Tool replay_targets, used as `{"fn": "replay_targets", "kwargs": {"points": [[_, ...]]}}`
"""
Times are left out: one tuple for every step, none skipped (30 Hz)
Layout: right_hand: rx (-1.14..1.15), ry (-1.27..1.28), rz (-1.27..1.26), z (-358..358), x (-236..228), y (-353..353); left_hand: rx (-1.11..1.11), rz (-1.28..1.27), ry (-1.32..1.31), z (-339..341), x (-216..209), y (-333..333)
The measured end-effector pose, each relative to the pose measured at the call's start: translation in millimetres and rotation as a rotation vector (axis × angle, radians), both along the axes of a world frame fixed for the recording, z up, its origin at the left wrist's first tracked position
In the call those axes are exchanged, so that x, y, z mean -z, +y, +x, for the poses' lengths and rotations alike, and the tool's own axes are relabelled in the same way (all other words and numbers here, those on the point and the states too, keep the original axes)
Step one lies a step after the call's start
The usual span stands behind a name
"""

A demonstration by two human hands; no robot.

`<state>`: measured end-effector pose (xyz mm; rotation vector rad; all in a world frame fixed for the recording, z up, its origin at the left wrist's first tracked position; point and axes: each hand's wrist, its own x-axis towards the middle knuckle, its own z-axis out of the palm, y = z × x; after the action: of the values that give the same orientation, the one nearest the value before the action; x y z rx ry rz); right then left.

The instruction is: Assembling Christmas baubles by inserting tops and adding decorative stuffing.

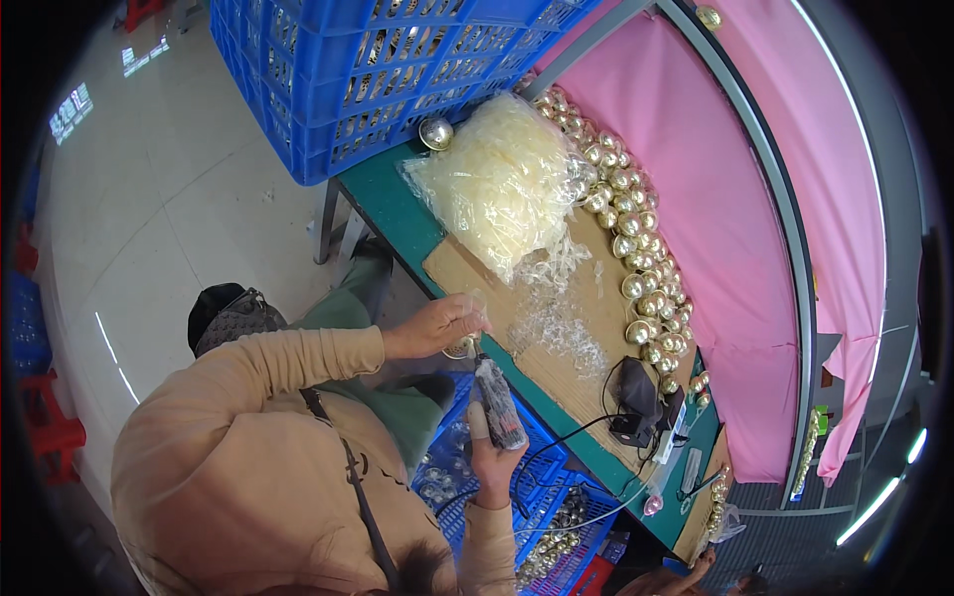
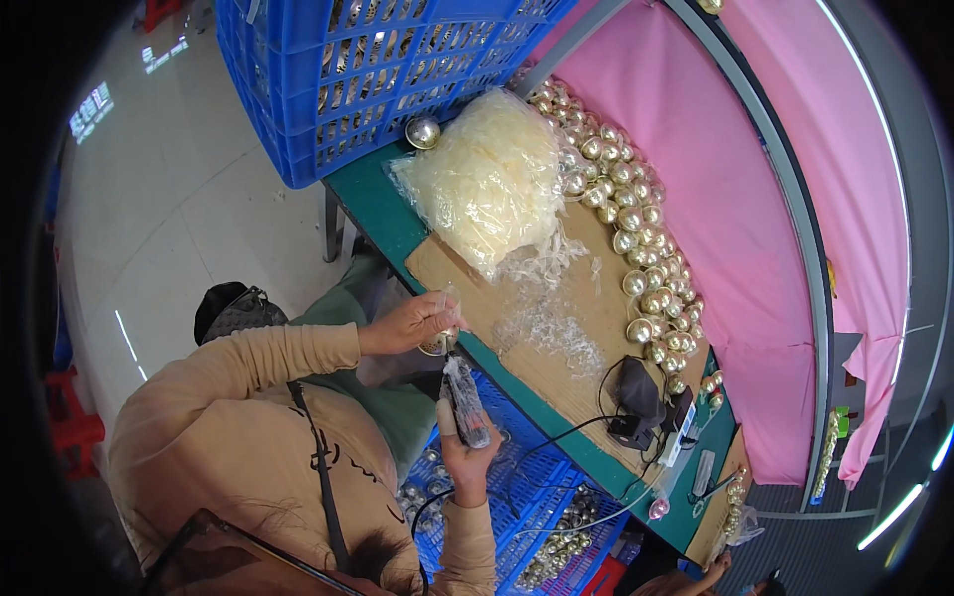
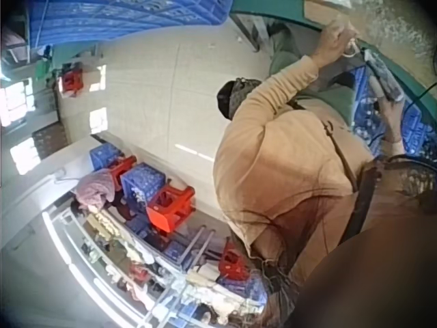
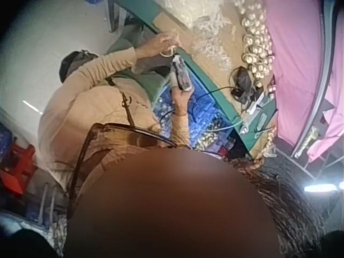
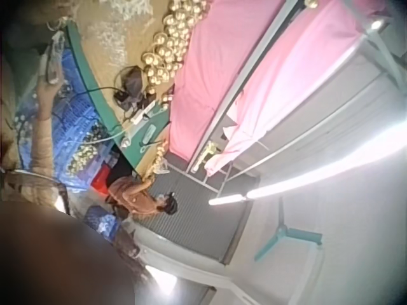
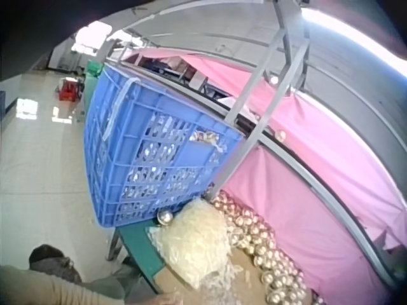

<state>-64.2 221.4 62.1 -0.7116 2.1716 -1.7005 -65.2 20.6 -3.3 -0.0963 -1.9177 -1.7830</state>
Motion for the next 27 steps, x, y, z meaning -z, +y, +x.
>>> {"fn": "replay_targets", "kwargs": {"points": [[-0.005, -0.012, 0.013, -0.8, 2.4, -0.1, -0.001, -0.006, 0.002, 0.2, 0.7, 0.4], [-0.005, -0.011, 0.013, -1.2, 4.3, -1.3, -0.002, -0.011, 0.003, 0.6, 1.0, 0.6], [-0.002, 0.0, 0.007, -1.5, 6.1, -3.4, -0.003, -0.011, 0.004, 1.7, 0.0, 0.7], [0.002, 0.011, 0.001, -1.8, 7.8, -4.6, -0.003, -0.007, 0.006, 2.7, -1.5, 0.9], [0.002, 0.011, 0.002, -1.8, 9.3, -4.5, -0.003, -0.003, 0.009, 3.3, -2.3, 1.0], [-0.003, 0.053, 0.012, -1.6, 10.7, -4.0, -0.003, -0.003, 0.009, 3.2, -1.9, 1.2], [-0.01, 0.094, 0.021, -1.3, 11.4, -4.1, -0.006, -0.012, 0.02, 3.5, -1.4, 0.9], [-0.01, 0.094, 0.022, -1.8, 11.2, -4.1, -0.009, -0.022, 0.03, 4.0, -1.2, 0.7], [-0.04, 0.114, 0.014, -2.6, 10.7, -3.7, -0.01, -0.022, 0.03, 4.8, -1.7, 0.4], [-0.069, 0.133, 0.007, -3.1, 10.6, -3.5, 0.004, -0.015, 0.018, 5.8, -2.6, 0.0], [-0.069, 0.133, 0.008, -2.6, 11.1, -3.0, 0.017, -0.008, 0.006, 6.7, -2.9, -0.1], [-0.069, 0.127, 0.008, -1.8, 11.8, -2.0, 0.018, -0.007, 0.006, 7.3, -2.5, 0.2], [-0.071, 0.122, 0.007, -1.3, 12.2, -1.8, 0.012, -0.005, 0.008, 7.5, -2.1, 0.2], [-0.071, 0.122, 0.007, -0.6, 12.2, -2.2, 0.006, -0.001, 0.01, 7.8, -1.7, 0.5], [-0.067, 0.12, -0.003, 0.4, 12.1, -2.8, 0.006, -0.001, 0.01, 8.2, -1.5, 0.9], [-0.062, 0.119, -0.013, 1.1, 12.2, -3.3, 0.005, 0.016, 0.008, 8.1, -1.3, 1.1], [-0.061, 0.119, -0.013, 1.5, 12.8, -3.0, 0.005, 0.034, 0.006, 8.2, -1.1, 1.3], [-0.051, 0.086, -0.019, 1.9, 13.8, -2.1, 0.006, 0.034, 0.006, 8.0, -0.6, 1.7], [-0.043, 0.053, -0.025, 2.0, 14.5, -1.8, 0.002, 0.044, 0.014, 7.6, 0.0, 1.8], [-0.044, 0.052, -0.025, 2.3, 14.9, -2.0, -0.001, 0.053, 0.021, 7.3, 0.6, 1.8], [-0.047, 0.069, -0.031, 2.4, 15.3, -2.3, -0.002, 0.054, 0.021, 7.0, 1.2, 1.6], [-0.049, 0.086, -0.037, 2.3, 15.6, -2.2, 0.0, 0.058, 0.017, 6.0, 1.6, 1.7], [-0.048, 0.086, -0.037, 1.7, 17.1, -1.4, 0.003, 0.063, 0.013, 5.2, 1.6, 1.6], [-0.046, 0.072, -0.031, 0.5, 19.4, -0.3, 0.003, 0.063, 0.014, 4.8, 1.4, 1.1], [-0.045, 0.055, -0.024, -0.1, 21.0, 0.4, -0.005, 0.051, 0.016, 5.2, 1.8, 1.0], [-0.045, 0.055, -0.024, -0.5, 20.1, -0.7, -0.013, 0.039, 0.02, 5.1, 2.0, 0.4], [-0.052, 0.063, -0.036, -0.8, 17.7, -2.7, -0.014, 0.039, 0.021, 3.9, 2.8, -0.8]]}}
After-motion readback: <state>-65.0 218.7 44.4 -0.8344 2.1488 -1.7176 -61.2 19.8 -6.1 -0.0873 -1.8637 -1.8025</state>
